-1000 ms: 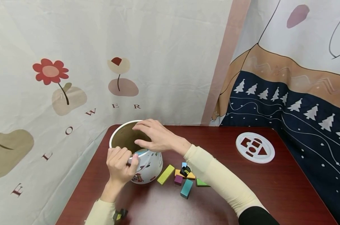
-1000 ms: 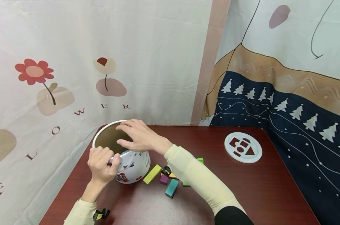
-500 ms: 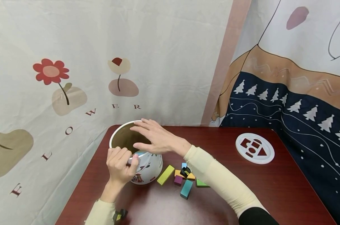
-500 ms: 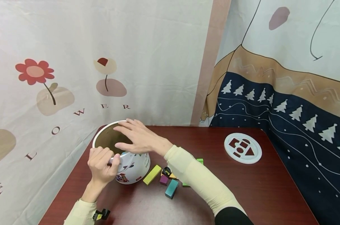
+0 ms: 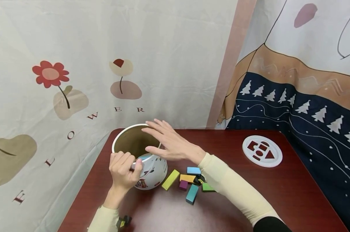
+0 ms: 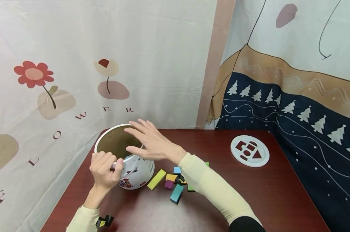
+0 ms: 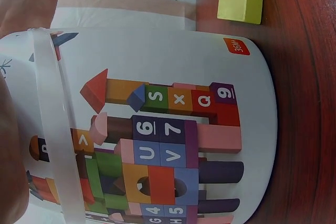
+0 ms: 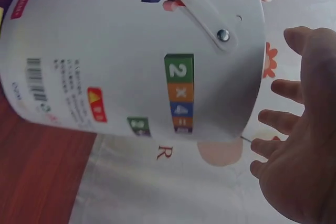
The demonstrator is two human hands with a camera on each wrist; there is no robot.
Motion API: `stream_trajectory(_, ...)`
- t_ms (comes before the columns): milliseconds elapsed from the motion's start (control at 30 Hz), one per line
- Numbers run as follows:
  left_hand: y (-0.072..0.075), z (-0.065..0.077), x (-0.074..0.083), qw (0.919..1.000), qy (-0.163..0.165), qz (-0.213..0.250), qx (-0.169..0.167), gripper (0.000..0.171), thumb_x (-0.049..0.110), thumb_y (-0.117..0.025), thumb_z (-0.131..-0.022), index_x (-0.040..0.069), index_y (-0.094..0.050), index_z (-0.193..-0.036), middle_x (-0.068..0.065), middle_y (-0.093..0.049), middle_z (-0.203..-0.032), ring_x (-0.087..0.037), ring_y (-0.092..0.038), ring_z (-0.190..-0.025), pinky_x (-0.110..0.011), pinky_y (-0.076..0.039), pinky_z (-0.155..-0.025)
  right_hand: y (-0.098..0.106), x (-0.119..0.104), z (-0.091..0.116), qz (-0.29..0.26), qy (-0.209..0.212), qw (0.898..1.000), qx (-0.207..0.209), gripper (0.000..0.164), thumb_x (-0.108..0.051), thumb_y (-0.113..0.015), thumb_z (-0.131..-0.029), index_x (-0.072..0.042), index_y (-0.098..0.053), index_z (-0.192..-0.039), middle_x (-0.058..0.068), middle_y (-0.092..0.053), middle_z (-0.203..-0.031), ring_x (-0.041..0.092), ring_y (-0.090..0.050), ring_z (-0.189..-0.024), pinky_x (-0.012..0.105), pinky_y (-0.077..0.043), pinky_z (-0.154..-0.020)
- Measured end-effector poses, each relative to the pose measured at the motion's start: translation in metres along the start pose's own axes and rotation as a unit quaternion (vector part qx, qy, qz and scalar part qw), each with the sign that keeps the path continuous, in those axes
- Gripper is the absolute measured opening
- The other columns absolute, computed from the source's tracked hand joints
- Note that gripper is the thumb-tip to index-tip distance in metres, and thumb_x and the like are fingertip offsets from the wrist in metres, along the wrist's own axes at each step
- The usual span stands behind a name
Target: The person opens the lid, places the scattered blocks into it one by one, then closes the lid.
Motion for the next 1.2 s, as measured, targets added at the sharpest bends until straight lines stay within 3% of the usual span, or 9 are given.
stream_trajectory(167,0.000,0.000,0.001,1.0000,0.004,-0.001,0.007,0.050,0.028,-0.055,-0.092,0.008,-0.035,-0.051,0.000,-0.026,-0.049,-0.021,-0.024,-0.046,-0.042,-0.023,-0.053,0.010,0.012,0.027,-0.019,-0.004,0.999,0.029,0.068,-0.048,-0.058,-0.099,-0.015,-0.045,-0.157,0.000,-0.026,-0.167,0.018,-0.007,-0.153,0.054,-0.013,-0.122)
stream_trajectory(467,-0.001,0.002,0.000,0.9999,0.008,0.004,0.009,0.047,0.026,-0.056,-0.089,0.008,-0.035,-0.051,0.001,-0.026,-0.050,-0.021,-0.024,-0.047,-0.041,-0.022,-0.054,0.024,0.043,0.086,-0.029,-0.057,0.997,0.041,0.066,-0.047,-0.058,-0.100,-0.019,-0.043,-0.158,-0.002,-0.025,-0.167,0.020,-0.009,-0.153,0.056,-0.013,-0.122)
stream_trajectory(800,0.003,-0.001,-0.002,0.9996,0.004,0.004,-0.026,0.042,0.023,-0.056,-0.087,0.008,-0.038,-0.052,0.000,-0.029,-0.051,-0.022,-0.027,-0.048,-0.041,-0.025,-0.054,0.026,0.071,0.149,-0.026,-0.122,0.991,0.046,0.066,-0.044,-0.060,-0.101,-0.017,-0.043,-0.159,0.001,-0.028,-0.166,0.025,-0.011,-0.153,0.060,-0.014,-0.120)
stream_trajectory(1000,0.008,-0.002,-0.003,0.9972,0.038,0.024,-0.060,0.030,0.020,-0.060,-0.082,0.005,-0.053,-0.056,-0.004,-0.049,-0.054,-0.027,-0.043,-0.054,-0.045,-0.033,-0.060,0.020,0.081,0.179,-0.035,-0.155,0.987,0.035,0.066,-0.044,-0.060,-0.100,-0.015,-0.044,-0.158,0.007,-0.032,-0.165,0.032,-0.014,-0.152,0.065,-0.014,-0.118)
stream_trajectory(1200,0.014,-0.017,-0.016,0.9950,0.081,0.038,-0.044,0.023,0.016,-0.060,-0.078,-0.001,-0.068,-0.065,-0.015,-0.066,-0.067,-0.034,-0.055,-0.067,-0.046,-0.038,-0.070,0.017,0.084,0.202,-0.041,-0.181,0.982,0.030,0.064,-0.045,-0.059,-0.101,-0.017,-0.044,-0.158,0.007,-0.032,-0.164,0.030,-0.012,-0.152,0.062,-0.012,-0.119)
Point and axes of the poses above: each hand's wrist, its own z-axis away from the middle knuckle, its own y-axis out of the back of the hand, x = y × z, the point moved 4 cm from there along -z, towards the middle knuckle
